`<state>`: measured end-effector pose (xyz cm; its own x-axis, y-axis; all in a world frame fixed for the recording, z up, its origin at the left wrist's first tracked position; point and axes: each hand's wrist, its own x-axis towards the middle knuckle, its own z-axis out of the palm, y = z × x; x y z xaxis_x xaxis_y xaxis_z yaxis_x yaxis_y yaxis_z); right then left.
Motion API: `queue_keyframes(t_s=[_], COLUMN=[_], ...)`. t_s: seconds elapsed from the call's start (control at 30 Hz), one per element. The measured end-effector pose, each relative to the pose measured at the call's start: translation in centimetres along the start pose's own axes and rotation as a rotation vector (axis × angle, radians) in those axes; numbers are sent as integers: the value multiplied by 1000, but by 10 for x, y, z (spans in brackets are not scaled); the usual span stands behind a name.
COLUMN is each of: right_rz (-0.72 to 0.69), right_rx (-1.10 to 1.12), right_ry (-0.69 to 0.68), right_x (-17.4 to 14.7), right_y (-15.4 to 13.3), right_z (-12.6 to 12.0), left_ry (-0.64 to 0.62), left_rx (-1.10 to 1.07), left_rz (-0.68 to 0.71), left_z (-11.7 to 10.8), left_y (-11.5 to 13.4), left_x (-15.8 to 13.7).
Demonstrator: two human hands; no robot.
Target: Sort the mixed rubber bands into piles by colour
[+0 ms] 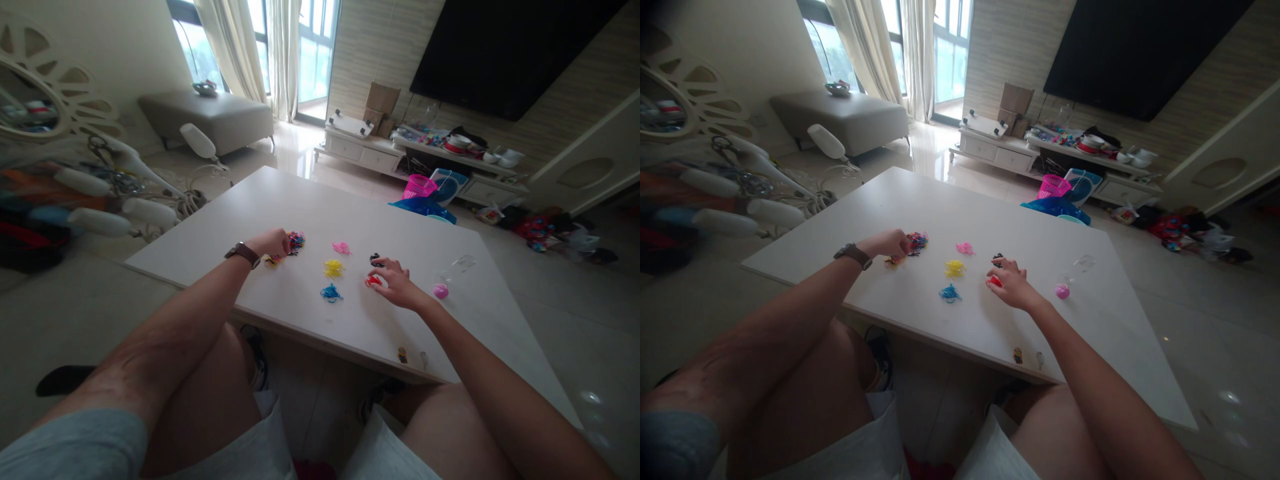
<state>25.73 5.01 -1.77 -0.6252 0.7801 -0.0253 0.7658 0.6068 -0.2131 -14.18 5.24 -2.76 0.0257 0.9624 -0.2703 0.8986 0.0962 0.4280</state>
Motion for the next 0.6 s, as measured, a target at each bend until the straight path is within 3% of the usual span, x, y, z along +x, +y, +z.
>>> queue_keyframes(t_s=[0.27,0.6], right_rz=[-13,-18], right_rx=[2,1], right_ry=[-5,-11], right_x=[-1,-1], right_y=[2,0], right_z=[1,0], left_ry=[-144,-168], left_rx=[-65,1], left_rz=[-64,-69], left_z=[15,23], left_y=[-11,-13], left_x=[9,11])
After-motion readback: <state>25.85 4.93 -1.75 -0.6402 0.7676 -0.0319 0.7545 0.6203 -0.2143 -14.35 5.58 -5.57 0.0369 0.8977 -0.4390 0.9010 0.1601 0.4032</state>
